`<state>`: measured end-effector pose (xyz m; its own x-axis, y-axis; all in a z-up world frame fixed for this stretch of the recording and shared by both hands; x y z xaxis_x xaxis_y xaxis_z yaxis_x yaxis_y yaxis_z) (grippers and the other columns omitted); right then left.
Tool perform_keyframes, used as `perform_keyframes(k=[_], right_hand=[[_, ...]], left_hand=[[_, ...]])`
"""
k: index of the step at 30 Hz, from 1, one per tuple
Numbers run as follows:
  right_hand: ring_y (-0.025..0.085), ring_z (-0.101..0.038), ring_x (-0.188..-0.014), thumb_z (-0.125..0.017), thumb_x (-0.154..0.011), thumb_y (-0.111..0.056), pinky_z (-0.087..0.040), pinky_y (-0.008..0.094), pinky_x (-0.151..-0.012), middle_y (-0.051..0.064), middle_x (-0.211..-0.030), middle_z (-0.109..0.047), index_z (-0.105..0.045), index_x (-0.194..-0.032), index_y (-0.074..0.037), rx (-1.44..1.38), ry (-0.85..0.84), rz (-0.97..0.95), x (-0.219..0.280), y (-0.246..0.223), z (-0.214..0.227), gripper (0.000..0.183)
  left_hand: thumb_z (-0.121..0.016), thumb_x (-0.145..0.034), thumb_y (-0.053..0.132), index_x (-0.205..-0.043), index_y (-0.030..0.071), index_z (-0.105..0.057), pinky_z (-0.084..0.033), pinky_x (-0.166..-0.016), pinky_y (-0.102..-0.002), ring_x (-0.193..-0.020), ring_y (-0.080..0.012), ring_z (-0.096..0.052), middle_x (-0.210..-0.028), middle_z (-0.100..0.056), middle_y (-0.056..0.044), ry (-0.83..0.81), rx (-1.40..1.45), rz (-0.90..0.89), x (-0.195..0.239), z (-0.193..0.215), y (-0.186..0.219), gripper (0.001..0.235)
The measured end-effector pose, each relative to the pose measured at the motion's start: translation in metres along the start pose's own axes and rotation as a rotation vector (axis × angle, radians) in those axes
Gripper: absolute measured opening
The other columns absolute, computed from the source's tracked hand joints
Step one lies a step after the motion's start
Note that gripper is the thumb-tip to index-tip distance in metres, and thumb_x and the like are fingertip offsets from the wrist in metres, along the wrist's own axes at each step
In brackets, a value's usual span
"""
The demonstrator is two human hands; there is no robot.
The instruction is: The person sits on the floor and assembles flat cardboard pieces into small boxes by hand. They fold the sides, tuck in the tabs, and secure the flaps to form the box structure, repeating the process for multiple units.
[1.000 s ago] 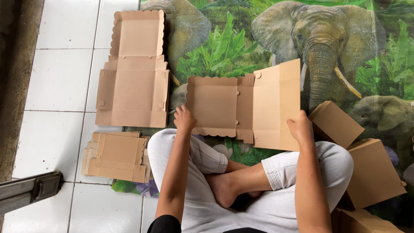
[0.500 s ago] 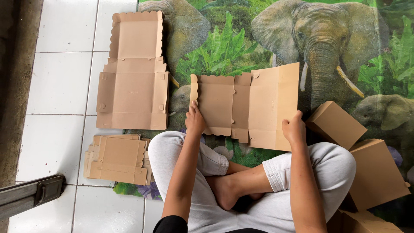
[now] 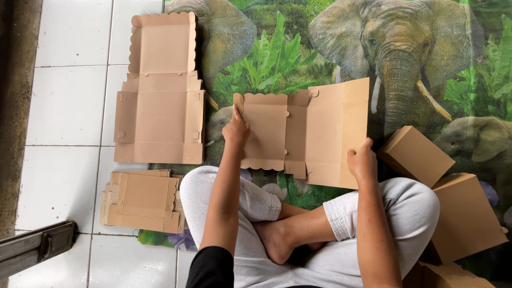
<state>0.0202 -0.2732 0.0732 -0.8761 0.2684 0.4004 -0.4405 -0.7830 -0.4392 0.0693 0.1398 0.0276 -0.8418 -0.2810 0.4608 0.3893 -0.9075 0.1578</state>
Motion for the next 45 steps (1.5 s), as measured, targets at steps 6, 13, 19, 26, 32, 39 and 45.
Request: perform_keyframes(k=[6, 13, 19, 26, 32, 39, 45], right_hand=[[0.05, -0.059, -0.11, -0.051, -0.094, -0.018, -0.052, 0.059, -0.085, 0.036, -0.12, -0.059, -0.03, -0.14, 0.005, -0.006, 0.01, 0.005, 0.003, 0.002, 0.0, 0.056], [0.048, -0.06, -0.11, -0.056, -0.092, -0.017, -0.053, 0.056, -0.085, 0.031, -0.118, -0.061, -0.039, -0.136, 0.003, -0.058, 0.026, 0.023, -0.004, 0.008, 0.0, 0.052], [0.047, -0.059, -0.111, -0.058, -0.093, -0.017, -0.051, 0.056, -0.087, 0.03, -0.117, -0.062, -0.049, -0.127, 0.002, -0.148, 0.074, 0.061, -0.015, 0.011, -0.005, 0.04], [0.038, -0.067, -0.093, -0.054, -0.096, -0.019, -0.058, 0.045, -0.073, 0.027, -0.106, -0.064, -0.05, -0.122, 0.001, -0.653, -0.057, -0.043, 0.002, -0.013, -0.036, 0.033], [0.033, -0.073, -0.082, -0.046, -0.099, -0.018, -0.062, 0.037, -0.068, 0.027, -0.1, -0.07, -0.058, -0.126, 0.008, -0.184, -0.822, 0.037, 0.081, -0.075, -0.043, 0.039], [0.028, -0.069, -0.093, -0.06, -0.09, -0.045, -0.055, 0.044, -0.079, 0.002, -0.09, -0.072, -0.066, -0.109, -0.025, -0.076, 0.02, 0.187, -0.003, -0.02, -0.048, 0.028], [0.033, -0.058, -0.099, -0.062, -0.094, -0.018, -0.046, 0.042, -0.088, 0.013, -0.105, -0.053, -0.067, -0.113, -0.006, -0.155, 0.404, 0.376, 0.027, -0.045, 0.002, 0.023]], left_hand=[[-0.046, -0.099, 0.033, -0.156, 0.003, -0.002, -0.058, -0.063, -0.045, -0.079, -0.0296, -0.071, -0.095, -0.07, -0.016, 0.017, -0.139, 0.043, -0.042, -0.049, -0.012, 0.077], [-0.05, -0.097, 0.023, -0.153, -0.007, -0.004, -0.058, -0.063, -0.037, -0.073, -0.0221, -0.07, -0.088, -0.07, -0.013, -0.032, -0.076, 0.161, -0.012, -0.101, -0.01, 0.079], [-0.051, -0.091, 0.038, -0.102, 0.0, -0.068, -0.055, -0.055, -0.038, -0.062, -0.0228, -0.069, -0.07, -0.067, -0.008, 0.023, -0.033, -0.081, 0.056, -0.091, 0.004, 0.043], [-0.04, -0.102, 0.056, -0.09, 0.001, -0.069, -0.051, -0.067, -0.039, -0.066, -0.0258, -0.065, -0.067, -0.068, -0.012, -0.23, 0.723, -0.277, 0.14, -0.035, 0.056, 0.064], [-0.055, -0.094, 0.049, -0.129, -0.002, -0.045, -0.05, -0.091, -0.054, -0.111, -0.0411, -0.059, -0.121, -0.051, -0.022, -0.009, 0.475, -0.074, 0.139, -0.021, 0.043, 0.062], [-0.074, -0.082, 0.012, -0.142, 0.008, -0.042, -0.026, -0.106, -0.053, -0.117, -0.029, -0.055, -0.113, -0.065, -0.013, 0.167, 0.409, -0.357, 0.125, -0.028, 0.065, 0.068], [-0.072, -0.077, 0.007, -0.081, 0.021, -0.063, -0.041, -0.092, -0.039, -0.098, -0.0161, -0.058, -0.09, -0.059, 0.006, 0.572, 0.163, -0.477, 0.117, -0.033, 0.048, 0.018]])
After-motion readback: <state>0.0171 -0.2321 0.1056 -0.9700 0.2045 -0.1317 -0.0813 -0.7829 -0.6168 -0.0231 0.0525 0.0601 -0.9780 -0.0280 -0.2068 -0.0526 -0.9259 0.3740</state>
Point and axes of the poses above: each hand's wrist, its own x-axis away from the middle knuckle, its own z-axis out of the back of the hand, y = z × x, the point moved 4 cm from there along -x, towards the middle knuckle
